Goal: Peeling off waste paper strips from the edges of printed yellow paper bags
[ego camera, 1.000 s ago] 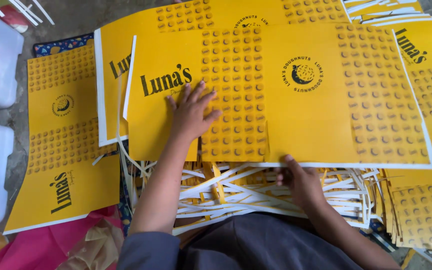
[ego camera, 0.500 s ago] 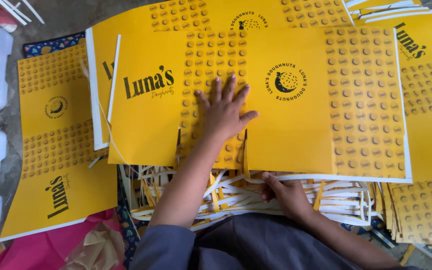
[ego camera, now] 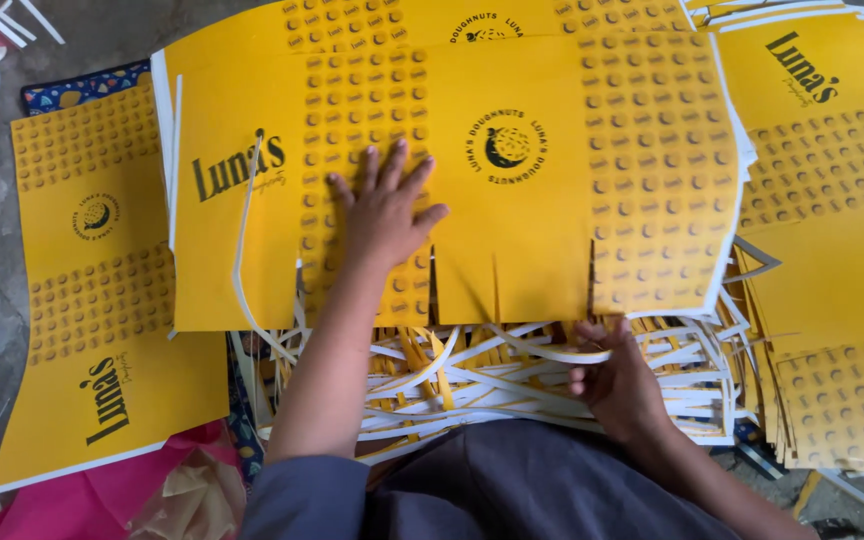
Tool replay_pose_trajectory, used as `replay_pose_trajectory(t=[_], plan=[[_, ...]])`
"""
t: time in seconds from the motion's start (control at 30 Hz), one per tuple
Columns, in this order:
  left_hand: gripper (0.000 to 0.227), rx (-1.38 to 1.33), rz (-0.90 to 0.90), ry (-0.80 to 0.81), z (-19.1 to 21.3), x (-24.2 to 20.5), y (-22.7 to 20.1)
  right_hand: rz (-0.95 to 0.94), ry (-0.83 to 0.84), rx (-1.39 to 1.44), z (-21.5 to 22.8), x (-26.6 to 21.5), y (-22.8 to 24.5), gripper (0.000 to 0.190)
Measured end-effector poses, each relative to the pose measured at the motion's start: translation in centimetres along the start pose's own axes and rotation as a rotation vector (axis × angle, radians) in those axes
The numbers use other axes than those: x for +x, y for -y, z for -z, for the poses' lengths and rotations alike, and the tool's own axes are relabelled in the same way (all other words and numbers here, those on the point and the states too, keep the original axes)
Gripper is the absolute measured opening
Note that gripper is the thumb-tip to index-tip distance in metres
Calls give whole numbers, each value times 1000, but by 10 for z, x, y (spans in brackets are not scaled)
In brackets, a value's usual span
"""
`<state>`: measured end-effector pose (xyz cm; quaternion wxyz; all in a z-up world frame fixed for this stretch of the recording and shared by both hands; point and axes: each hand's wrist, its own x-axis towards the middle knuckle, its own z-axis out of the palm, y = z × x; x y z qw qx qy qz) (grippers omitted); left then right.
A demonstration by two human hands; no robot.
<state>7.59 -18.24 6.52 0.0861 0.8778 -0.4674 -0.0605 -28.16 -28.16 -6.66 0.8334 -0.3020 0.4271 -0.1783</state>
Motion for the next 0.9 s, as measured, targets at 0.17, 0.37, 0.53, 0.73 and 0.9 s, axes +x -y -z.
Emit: replay_pose_trajectory(t=[0.17,0.37,0.53,0.73,0.9], plan=[[66,10,54,-18,2,-8,20,-1,-29,117,34,19,-3,57],[67,-20,81,-41,-7,-12,38,63,-58,48,27,27,10,37],[69,-25,74,-50,-6,-15,38,146,-114,5,12,20,14,25],[66,-21,93,-27,0,-17,32,183,-109,-216,42,5,28,24],[66,-20,104,6,2,-15,31,150,-62,-147,64,-4,41,38]])
